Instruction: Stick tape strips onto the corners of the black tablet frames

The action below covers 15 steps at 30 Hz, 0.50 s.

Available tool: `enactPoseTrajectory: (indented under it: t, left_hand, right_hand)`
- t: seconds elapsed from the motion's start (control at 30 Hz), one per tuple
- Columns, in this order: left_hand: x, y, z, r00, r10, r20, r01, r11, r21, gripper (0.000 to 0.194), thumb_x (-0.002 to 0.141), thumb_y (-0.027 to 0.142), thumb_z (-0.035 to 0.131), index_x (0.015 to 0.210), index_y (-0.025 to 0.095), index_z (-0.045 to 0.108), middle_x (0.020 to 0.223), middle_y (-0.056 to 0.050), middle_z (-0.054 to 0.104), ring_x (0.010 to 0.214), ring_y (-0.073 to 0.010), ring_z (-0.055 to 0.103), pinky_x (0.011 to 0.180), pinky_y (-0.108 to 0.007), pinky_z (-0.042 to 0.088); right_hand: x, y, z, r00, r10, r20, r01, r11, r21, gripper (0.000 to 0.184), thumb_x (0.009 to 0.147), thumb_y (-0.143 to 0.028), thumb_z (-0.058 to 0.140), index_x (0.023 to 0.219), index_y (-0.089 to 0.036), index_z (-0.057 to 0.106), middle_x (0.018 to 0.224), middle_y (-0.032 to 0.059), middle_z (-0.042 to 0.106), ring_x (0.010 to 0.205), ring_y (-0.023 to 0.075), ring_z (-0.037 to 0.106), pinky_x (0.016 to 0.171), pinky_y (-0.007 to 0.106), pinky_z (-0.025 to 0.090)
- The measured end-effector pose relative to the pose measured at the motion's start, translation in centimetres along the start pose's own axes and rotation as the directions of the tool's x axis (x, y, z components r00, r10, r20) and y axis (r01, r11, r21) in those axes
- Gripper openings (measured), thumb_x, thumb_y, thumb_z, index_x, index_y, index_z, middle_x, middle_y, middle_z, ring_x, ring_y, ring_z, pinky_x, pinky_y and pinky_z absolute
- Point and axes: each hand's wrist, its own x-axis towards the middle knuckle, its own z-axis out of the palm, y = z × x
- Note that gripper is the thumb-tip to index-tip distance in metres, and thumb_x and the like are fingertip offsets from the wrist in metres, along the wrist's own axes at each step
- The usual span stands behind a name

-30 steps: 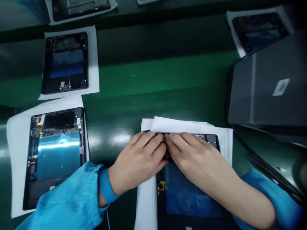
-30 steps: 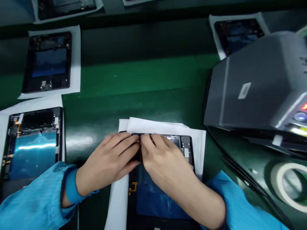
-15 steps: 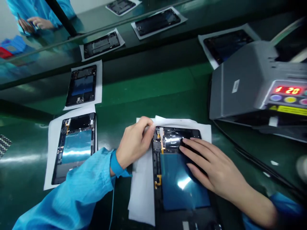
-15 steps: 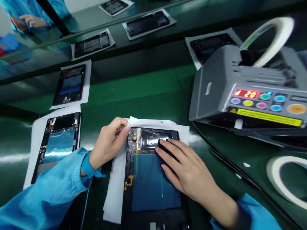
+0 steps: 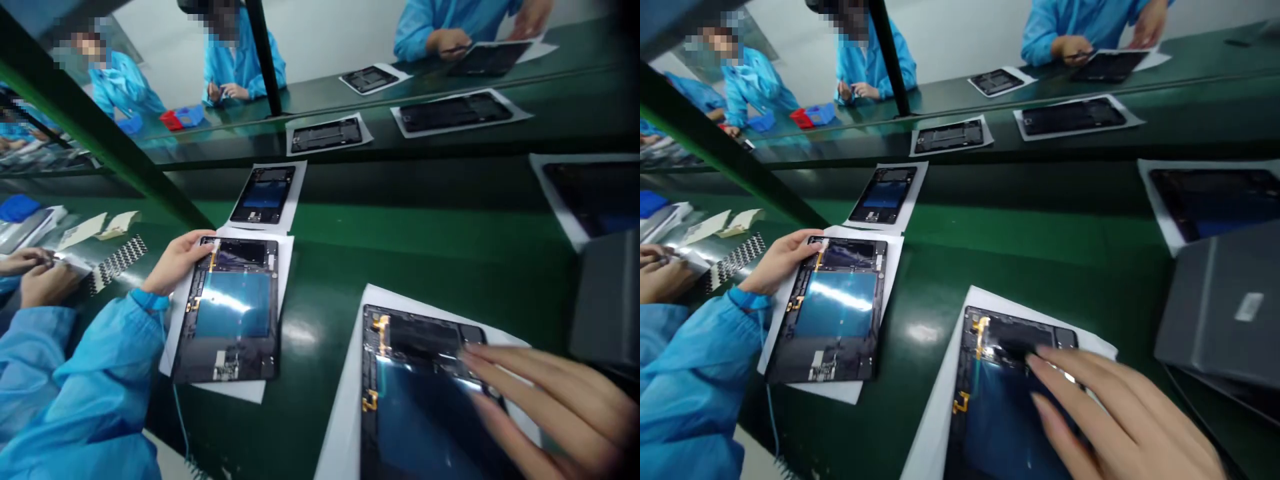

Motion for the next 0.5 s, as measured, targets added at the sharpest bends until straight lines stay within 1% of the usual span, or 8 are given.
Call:
enactPoseTrajectory:
  t: [0.03, 0.1, 0.13, 0.17, 0.27, 0.33, 0.4, 0.5]
  left_hand:
    - [0.4, -1.3, -0.8, 1.0, 0.001, -0.03, 0.001, 0.998, 0.056, 0.055, 0.07, 0.053, 0.067, 0.11, 0.016, 0.062, 0.094, -0.008, 0.071, 0.086, -0.0254, 0.065, 0.077, -0.037, 0.053]
    - [0.5, -3.7, -1.2, 0.995, 0.022, -0.1, -0.01, 0.992, 0.123, 0.053, 0.067, 0.049, 0.071, 0.107, 0.015, 0.064, 0.103, -0.011, 0.068, 0.097, -0.0288, 0.062, 0.085, -0.039, 0.05]
    - [0.3, -4.7, -1.1, 0.991, 0.038, -0.132, -0.018, 0.988, 0.15, 0.051, 0.068, 0.048, 0.07, 0.107, 0.015, 0.063, 0.108, -0.011, 0.067, 0.101, -0.0291, 0.06, 0.088, -0.039, 0.048]
    - [0.0, -5.6, -0.8, 0.987, 0.052, -0.152, -0.025, 0.985, 0.173, 0.049, 0.071, 0.047, 0.067, 0.108, 0.015, 0.063, 0.111, -0.011, 0.066, 0.102, -0.0285, 0.06, 0.089, -0.039, 0.048]
    - [-0.9, -8.0, -0.1, 0.985, 0.083, -0.151, -0.05, 0.976, 0.211, 0.039, 0.081, 0.045, 0.057, 0.106, 0.016, 0.064, 0.109, -0.011, 0.066, 0.097, -0.0259, 0.061, 0.088, -0.039, 0.047]
    - [-1.2, -9.2, 0.1, 0.985, 0.105, -0.139, -0.073, 0.972, 0.224, 0.034, 0.083, 0.042, 0.056, 0.103, 0.016, 0.065, 0.106, -0.011, 0.067, 0.098, -0.0259, 0.06, 0.09, -0.04, 0.046]
    - [-1.1, -10.0, 0.2, 0.982, 0.133, -0.131, -0.101, 0.968, 0.229, 0.031, 0.084, 0.039, 0.056, 0.102, 0.015, 0.065, 0.107, -0.012, 0.067, 0.101, -0.0266, 0.059, 0.093, -0.043, 0.044]
    - [-1.1, -10.5, 0.3, 0.977, 0.175, -0.122, -0.149, 0.968, 0.202, 0.031, 0.082, 0.036, 0.061, 0.105, 0.015, 0.064, 0.11, -0.012, 0.066, 0.105, -0.0272, 0.057, 0.097, -0.045, 0.041]
  right_hand:
    - [2.8, -0.9, 1.5, 0.996, -0.07, 0.059, 0.07, 0.998, 0.003, 0.039, 0.087, -0.031, 0.056, 0.126, -0.034, 0.057, 0.11, 0.0034, 0.067, 0.099, 0.0257, 0.062, 0.084, 0.044, 0.052]
    - [9.3, -3.1, 5.4, 0.954, -0.165, 0.251, 0.184, 0.981, -0.053, 0.025, 0.091, -0.032, 0.052, 0.109, -0.022, 0.065, 0.106, 0.0069, 0.066, 0.097, 0.0231, 0.062, 0.082, 0.039, 0.051]
    - [12.7, -4.4, 7.7, 0.907, -0.163, 0.388, 0.218, 0.97, -0.103, 0.025, 0.092, -0.032, 0.049, 0.102, -0.019, 0.067, 0.104, 0.0089, 0.066, 0.096, 0.0229, 0.061, 0.08, 0.037, 0.051]
    - [16.1, -5.6, 10.3, 0.833, -0.113, 0.541, 0.236, 0.958, -0.163, 0.027, 0.094, -0.032, 0.046, 0.102, -0.016, 0.066, 0.106, 0.011, 0.065, 0.098, 0.024, 0.06, 0.081, 0.037, 0.05]
    - [24.6, -8.8, 18.6, 0.766, -0.076, 0.639, 0.259, 0.945, -0.198, 0.026, 0.093, -0.029, 0.048, 0.104, -0.011, 0.063, 0.108, 0.0144, 0.062, 0.102, 0.0249, 0.058, 0.08, 0.035, 0.05]
    - [28.3, -10.4, 23.5, 0.713, -0.036, 0.7, 0.261, 0.941, -0.217, 0.029, 0.092, -0.033, 0.053, 0.107, -0.01, 0.061, 0.109, 0.0127, 0.061, 0.099, 0.0218, 0.059, 0.082, 0.036, 0.05]
    - [30.4, -11.6, 27.2, 0.653, -0.012, 0.757, 0.276, 0.935, -0.224, 0.034, 0.091, -0.038, 0.056, 0.112, -0.012, 0.058, 0.111, 0.0096, 0.059, 0.097, 0.0191, 0.059, 0.083, 0.038, 0.051]
    - [31.3, -13.1, 30.3, 0.582, -0.035, 0.812, 0.34, 0.918, -0.204, 0.036, 0.09, -0.039, 0.058, 0.115, -0.013, 0.056, 0.113, 0.0093, 0.058, 0.097, 0.0188, 0.059, 0.083, 0.039, 0.052]
